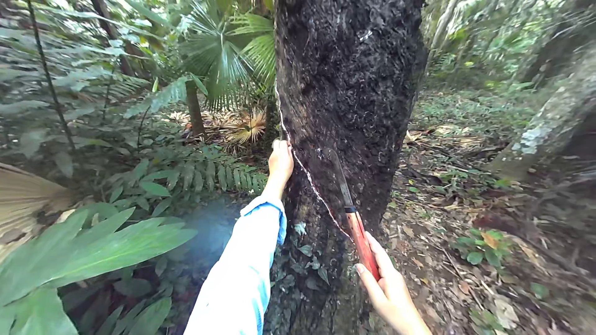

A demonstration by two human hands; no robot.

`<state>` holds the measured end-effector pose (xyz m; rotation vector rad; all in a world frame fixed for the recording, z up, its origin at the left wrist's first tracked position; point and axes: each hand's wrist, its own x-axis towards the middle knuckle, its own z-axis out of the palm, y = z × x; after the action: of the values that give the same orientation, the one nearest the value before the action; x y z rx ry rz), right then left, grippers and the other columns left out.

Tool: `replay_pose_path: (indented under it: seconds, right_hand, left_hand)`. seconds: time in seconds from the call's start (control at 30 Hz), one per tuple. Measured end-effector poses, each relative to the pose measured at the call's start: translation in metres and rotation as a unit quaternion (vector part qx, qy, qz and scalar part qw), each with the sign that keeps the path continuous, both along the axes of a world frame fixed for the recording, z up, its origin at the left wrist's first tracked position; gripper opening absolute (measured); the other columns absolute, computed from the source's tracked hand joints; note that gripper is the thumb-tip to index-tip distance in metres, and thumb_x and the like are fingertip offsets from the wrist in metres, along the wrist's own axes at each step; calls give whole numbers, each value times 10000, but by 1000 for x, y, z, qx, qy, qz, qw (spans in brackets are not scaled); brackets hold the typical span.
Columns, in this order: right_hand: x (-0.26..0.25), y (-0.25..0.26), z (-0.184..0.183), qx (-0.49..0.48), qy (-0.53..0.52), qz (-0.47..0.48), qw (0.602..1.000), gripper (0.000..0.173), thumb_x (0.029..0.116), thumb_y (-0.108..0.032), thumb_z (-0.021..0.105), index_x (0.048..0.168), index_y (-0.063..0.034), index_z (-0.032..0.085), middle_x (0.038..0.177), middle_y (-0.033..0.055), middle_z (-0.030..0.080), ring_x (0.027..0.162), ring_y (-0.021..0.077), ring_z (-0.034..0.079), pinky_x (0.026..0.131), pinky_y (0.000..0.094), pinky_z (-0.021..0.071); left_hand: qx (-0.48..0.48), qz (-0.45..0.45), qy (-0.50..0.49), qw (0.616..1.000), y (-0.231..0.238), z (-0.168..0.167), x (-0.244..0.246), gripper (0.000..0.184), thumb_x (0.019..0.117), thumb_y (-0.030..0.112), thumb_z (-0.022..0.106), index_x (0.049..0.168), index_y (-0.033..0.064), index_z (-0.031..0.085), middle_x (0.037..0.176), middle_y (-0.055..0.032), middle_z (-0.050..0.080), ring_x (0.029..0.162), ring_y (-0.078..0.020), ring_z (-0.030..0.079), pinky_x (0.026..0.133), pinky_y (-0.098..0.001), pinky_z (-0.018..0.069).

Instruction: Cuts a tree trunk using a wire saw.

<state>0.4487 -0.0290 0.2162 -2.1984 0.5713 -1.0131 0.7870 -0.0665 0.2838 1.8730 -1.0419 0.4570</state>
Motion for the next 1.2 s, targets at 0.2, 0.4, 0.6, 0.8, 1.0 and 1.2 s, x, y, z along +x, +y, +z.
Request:
replay_pose_path:
  seconds: [0.2,0.4,0.6,0.8,1.0,1.2]
  right_hand:
    - [39,-37,11,-70,43,30,996,640,957,-108,499,1568,19,359,1334,215,650,821,183,706,727,344,584]
    - [78,-65,2,-123,60,37,990,581,971,-103,506,1540,-6,436,1351,223,650,1124,377,699,941,514,561]
    - [102,-73,-19,-200,69,-31,977,492,960,-80,515,1435,45,554,1040,272,708,796,426,725,670,571,587]
    - [118,-56,-38,-229,125,-121,958,200,967,-4,564,1069,101,700,1033,323,685,775,465,730,636,568,598]
    - [97,-28,4,-124,208,-55,969,303,1032,-57,495,1257,111,605,1079,303,688,956,452,721,813,558,586]
    - [69,-32,71,-90,363,-7,928,451,1078,-114,434,1509,18,414,1168,284,658,1020,450,694,870,566,554]
  left_hand:
    - [330,-156,127,922,54,-89,-29,459,1114,269,375,1298,-83,606,1422,-310,525,1305,-435,558,1096,-568,443]
    - [281,-133,113,944,87,-69,-19,359,1048,231,572,1072,-109,688,1153,-282,667,1134,-397,650,1030,-533,486]
    - [-185,-260,-311,895,29,-33,-63,542,1050,393,360,846,34,710,865,-143,745,878,-274,713,922,-408,520]
    - [-206,-253,-374,868,-19,-58,-71,748,1046,578,181,688,78,607,518,-55,524,502,-216,523,636,-370,452]
    - [-200,-267,-323,885,-2,-41,-86,817,1025,620,139,677,60,622,504,-67,519,482,-214,513,621,-375,452]
    - [-190,-265,-234,916,-2,-14,-106,748,1020,544,210,711,43,673,525,-54,536,487,-189,520,587,-378,444]
